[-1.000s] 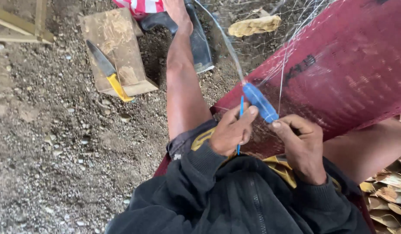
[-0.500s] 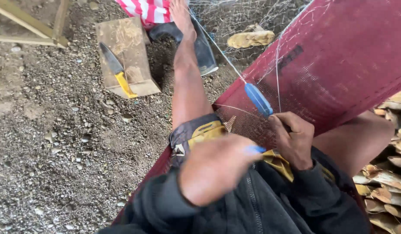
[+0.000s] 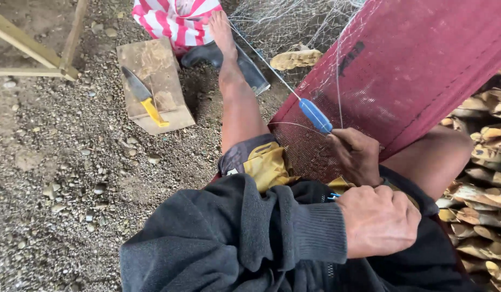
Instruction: Repairing a fishing net by weaving and tying knots using a blue plastic shuttle.
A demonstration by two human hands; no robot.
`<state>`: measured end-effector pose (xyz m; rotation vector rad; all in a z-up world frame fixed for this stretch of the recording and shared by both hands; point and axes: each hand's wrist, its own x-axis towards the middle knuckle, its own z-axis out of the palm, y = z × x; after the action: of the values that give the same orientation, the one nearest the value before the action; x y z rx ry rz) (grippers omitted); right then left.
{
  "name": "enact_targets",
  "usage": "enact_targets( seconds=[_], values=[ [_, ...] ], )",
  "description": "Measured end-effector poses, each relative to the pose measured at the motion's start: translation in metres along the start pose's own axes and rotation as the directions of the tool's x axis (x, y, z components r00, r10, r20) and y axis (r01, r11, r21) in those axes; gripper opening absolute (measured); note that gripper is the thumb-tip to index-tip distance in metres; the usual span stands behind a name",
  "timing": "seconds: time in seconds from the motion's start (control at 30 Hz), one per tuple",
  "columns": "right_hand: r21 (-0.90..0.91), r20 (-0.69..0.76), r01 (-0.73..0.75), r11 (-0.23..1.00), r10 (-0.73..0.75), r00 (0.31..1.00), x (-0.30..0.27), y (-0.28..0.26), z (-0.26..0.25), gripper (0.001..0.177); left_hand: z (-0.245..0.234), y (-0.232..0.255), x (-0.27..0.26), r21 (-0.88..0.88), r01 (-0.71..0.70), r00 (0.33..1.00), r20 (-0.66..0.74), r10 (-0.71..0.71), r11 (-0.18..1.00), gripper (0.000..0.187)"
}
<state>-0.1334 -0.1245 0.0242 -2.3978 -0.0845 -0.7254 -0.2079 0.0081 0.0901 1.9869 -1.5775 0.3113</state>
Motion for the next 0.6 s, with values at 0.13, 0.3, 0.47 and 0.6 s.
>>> enact_targets(
  seconds=[0.13, 0.3, 0.47, 0.6],
  values=[
    [-0.064, 0.005, 0.072, 0.995, -0.072, 0.997, 0.008, -0.038, 0.002, 0.027, -0.007, -0.006, -0.016, 0.028, -0.019, 0.995, -0.097, 0.021, 0.999, 0.02],
    [0.143, -0.236, -0.175, 0.974, 0.205, 0.95, 0.006, -0.006, 0.018, 0.037, -0.091, -0.077, -0.036, 0.218, 0.087, 0.955, -0.294, -0.02, 0.972, 0.012],
    [0.012, -0.286, -0.057, 0.998, 0.058, 0.956, 0.012, -0.003, 0.018, 0.031, -0.038, -0.25, -0.097, -0.841, 0.313, 0.861, 0.055, -0.505, 0.441, 0.031],
    [-0.095, -0.288, -0.048, 0.994, 0.019, 0.957, 0.01, 0.009, 0.015, 0.031, -0.04, -0.22, -0.128, -0.839, 0.399, 0.882, 0.24, -0.406, 0.37, 0.034]
  ],
)
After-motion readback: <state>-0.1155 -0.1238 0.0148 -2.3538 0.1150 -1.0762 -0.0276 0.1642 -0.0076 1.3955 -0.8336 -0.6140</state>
